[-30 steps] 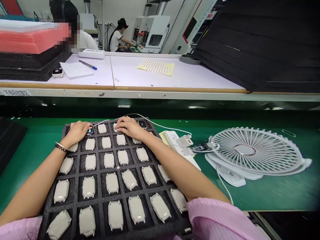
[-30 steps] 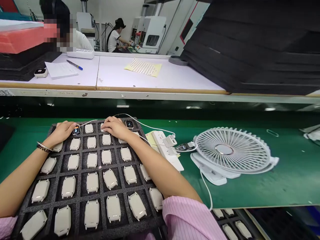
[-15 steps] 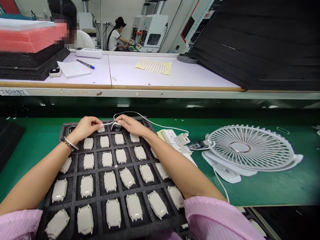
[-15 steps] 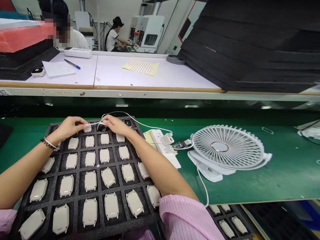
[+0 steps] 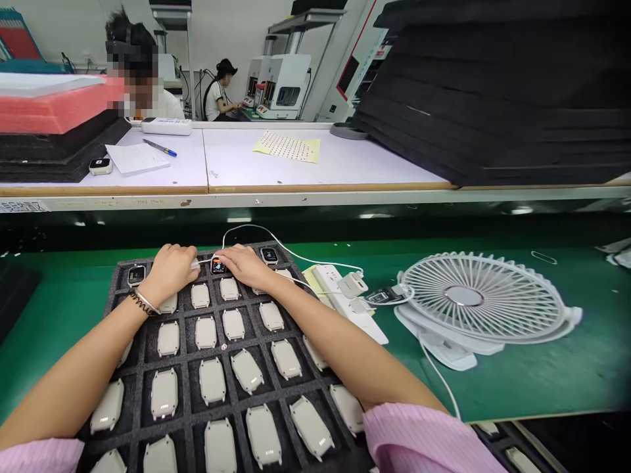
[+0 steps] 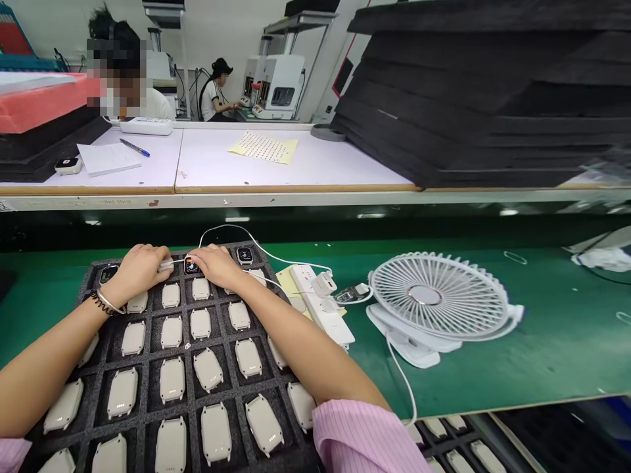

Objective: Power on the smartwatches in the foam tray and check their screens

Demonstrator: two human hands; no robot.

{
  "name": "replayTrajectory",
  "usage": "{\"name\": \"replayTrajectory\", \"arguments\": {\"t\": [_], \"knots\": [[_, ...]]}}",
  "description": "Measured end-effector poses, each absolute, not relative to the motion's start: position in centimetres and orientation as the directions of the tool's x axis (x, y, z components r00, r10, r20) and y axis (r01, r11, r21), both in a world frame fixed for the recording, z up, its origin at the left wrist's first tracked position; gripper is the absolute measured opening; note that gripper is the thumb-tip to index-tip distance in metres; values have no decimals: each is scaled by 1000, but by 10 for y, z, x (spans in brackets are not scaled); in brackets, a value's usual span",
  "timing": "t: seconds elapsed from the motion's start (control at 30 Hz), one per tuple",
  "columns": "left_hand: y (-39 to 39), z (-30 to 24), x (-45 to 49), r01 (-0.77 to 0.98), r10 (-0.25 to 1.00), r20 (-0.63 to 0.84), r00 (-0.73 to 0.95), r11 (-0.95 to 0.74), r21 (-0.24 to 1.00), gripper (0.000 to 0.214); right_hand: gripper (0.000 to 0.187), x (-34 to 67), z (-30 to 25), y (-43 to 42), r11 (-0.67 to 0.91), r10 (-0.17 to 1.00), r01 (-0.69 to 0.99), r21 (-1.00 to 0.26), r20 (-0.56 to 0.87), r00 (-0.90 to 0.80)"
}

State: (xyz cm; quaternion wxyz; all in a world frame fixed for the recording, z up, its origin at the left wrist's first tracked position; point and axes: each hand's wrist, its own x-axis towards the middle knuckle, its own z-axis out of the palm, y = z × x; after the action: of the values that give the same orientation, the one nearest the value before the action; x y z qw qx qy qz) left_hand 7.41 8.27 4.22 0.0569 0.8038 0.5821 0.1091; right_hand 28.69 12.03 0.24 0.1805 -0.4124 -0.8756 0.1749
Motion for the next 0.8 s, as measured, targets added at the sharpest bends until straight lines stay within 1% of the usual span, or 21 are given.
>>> {"name": "replayTrajectory", "arguments": {"t": [0.17,0.27,0.37,0.47,0.57,0.8], "knots": [[89,32,57,895,978,116,171,-204,397,45,35,287,2,121,602,788,660,-450,200,-582],[91,24,53,872,984,89,155,-179,455,49,32,286,1,121,603,787,657,-452,203,-582],[93,19,52,866,985,61,159,-169,471,48,33,285,1,122,597,788,653,-466,191,-585],[95,20,51,864,986,20,168,-157,479,51,37,284,1,126,575,800,654,-492,168,-576],[97,23,50,867,982,-35,188,-150,475,50,41,283,2,133,549,812,658,-515,141,-566],[101,23,52,897,977,-94,191,-135,420,49,36,280,4,134,532,814,642,-551,127,-566]]}}
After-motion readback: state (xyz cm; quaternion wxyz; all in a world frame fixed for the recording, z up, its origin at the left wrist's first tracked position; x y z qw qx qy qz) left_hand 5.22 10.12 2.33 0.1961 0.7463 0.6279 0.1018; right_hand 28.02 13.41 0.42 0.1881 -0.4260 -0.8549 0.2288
